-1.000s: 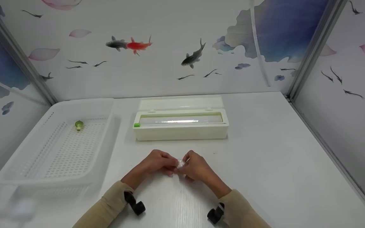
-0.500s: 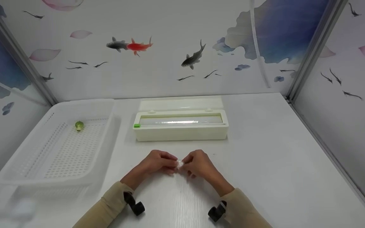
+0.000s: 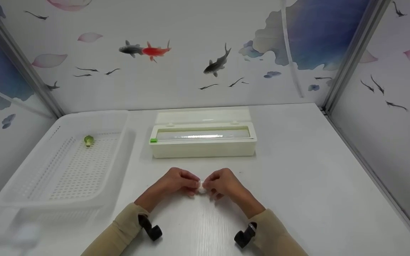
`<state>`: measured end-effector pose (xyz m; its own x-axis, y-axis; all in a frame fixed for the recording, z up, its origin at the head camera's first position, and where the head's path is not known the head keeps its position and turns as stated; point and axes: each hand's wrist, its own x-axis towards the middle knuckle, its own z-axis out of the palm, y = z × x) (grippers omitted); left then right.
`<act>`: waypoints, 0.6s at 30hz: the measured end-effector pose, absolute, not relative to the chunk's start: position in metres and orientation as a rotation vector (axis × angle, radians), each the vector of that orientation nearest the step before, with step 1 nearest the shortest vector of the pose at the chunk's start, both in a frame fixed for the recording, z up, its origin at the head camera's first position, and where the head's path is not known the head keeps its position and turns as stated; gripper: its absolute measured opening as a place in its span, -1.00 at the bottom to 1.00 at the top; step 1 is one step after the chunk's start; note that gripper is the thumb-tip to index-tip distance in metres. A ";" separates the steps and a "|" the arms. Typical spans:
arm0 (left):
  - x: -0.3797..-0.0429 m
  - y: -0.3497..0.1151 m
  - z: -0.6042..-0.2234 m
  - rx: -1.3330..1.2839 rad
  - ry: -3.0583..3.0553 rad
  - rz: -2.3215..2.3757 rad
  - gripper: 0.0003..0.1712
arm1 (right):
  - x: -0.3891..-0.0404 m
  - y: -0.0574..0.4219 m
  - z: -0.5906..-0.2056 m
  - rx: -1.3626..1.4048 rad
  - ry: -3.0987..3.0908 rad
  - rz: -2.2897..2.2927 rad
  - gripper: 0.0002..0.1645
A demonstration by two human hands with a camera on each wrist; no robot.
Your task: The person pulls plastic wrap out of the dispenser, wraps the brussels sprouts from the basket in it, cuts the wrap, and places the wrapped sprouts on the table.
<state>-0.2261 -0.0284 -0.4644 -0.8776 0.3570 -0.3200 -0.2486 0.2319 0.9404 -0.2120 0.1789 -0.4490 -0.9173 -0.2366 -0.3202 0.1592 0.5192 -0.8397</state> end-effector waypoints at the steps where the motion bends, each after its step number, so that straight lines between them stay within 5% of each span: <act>1: -0.226 -0.029 -0.463 0.115 2.046 1.665 -0.79 | -0.212 0.178 -0.449 -0.065 2.372 -1.369 -0.85; 18: -0.224 -0.025 -0.463 0.095 2.149 1.640 -0.80 | -0.214 0.187 -0.453 -0.125 2.210 -1.450 -0.70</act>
